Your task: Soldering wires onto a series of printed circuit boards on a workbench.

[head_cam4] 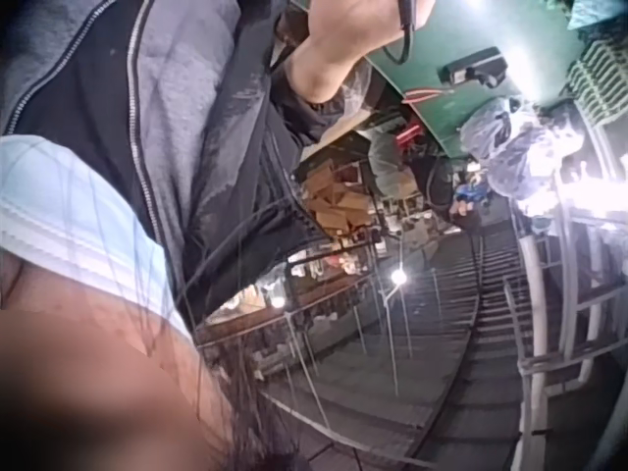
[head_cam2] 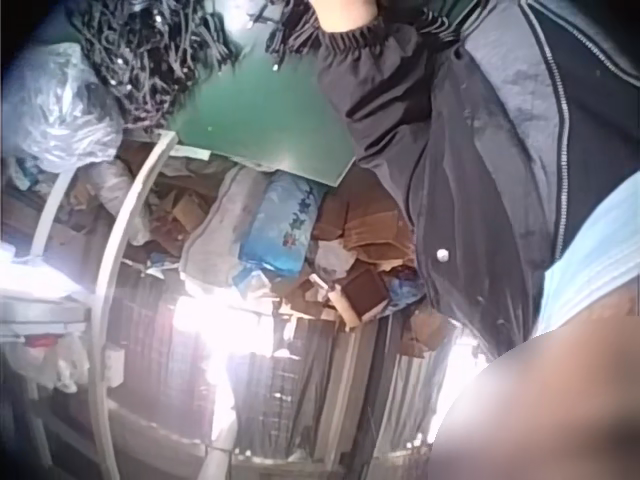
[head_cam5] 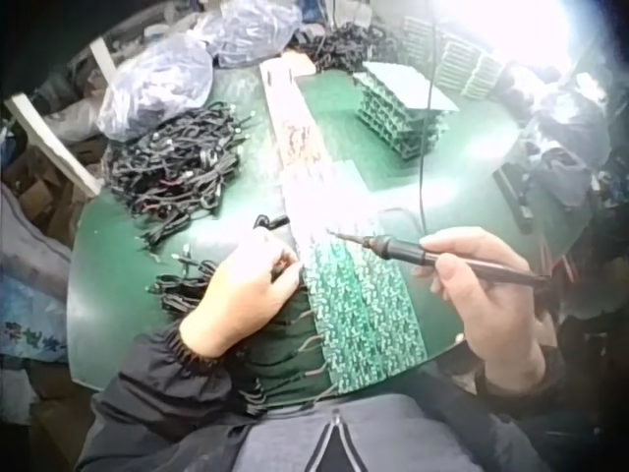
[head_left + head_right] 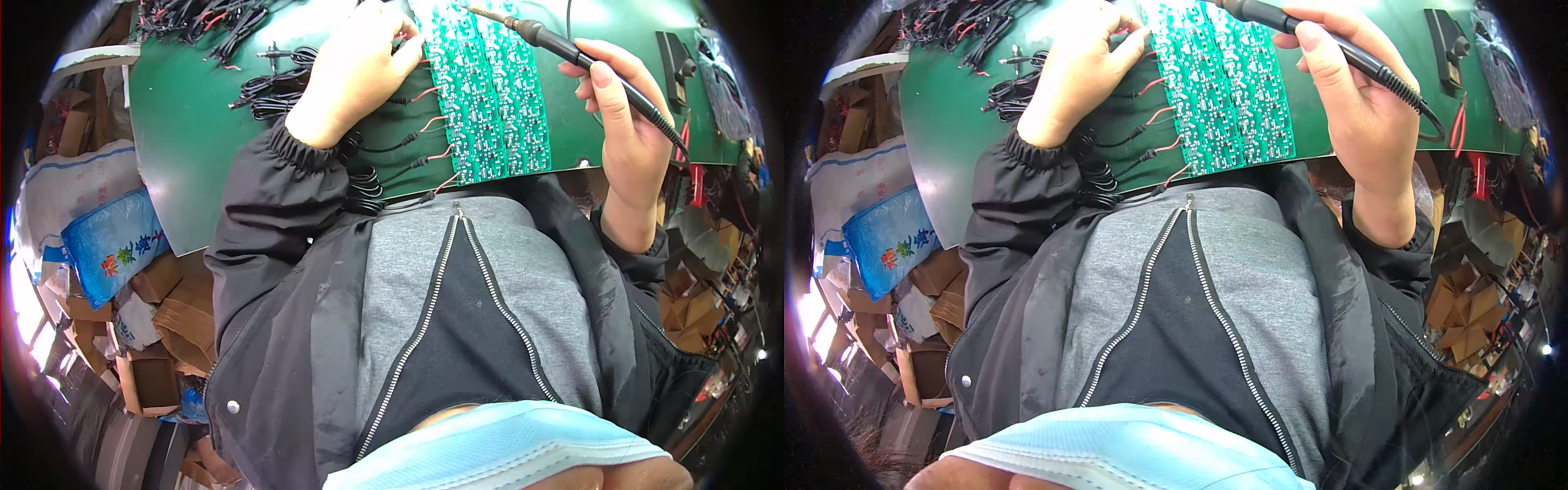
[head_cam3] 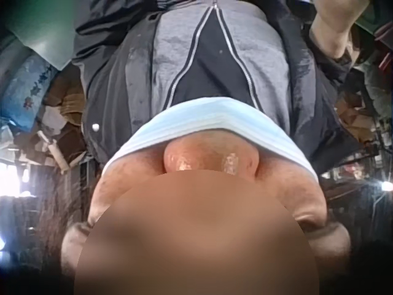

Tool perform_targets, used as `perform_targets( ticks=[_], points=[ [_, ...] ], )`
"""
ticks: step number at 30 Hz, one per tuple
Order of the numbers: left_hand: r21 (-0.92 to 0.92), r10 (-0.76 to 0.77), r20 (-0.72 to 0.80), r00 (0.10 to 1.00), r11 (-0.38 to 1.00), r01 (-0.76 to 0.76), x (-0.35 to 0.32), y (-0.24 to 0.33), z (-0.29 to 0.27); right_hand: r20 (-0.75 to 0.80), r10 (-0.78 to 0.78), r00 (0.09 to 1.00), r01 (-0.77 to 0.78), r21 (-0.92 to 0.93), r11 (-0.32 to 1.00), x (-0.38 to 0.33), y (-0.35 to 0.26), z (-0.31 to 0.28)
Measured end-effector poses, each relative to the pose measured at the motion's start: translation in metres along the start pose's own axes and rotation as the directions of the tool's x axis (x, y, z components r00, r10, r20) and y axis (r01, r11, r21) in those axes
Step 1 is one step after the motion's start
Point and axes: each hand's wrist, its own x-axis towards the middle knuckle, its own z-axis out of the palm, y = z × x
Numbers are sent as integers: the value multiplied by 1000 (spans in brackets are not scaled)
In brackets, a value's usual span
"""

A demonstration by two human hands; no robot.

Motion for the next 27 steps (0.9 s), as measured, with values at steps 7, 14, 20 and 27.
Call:
perform_targets(
  ticks=[7,14,20,27],
  points=[
    [-35,-2,19,1000,999,3,-3,5,-6,-64,-6,998,9,34,999,27,13,-14],
    [249,-39,44,998,968,27,1,12,-62,-67,-9,998,7,-29,1000,76,28,-15],
    [213,-16,54,998,977,4,33,5,-24,-9,-98,995,98,23,995,147,48,28],
    [69,-93,26,995,993,91,25,7,-19,97,-323,941,334,-142,932,198,68,44]
  ],
)
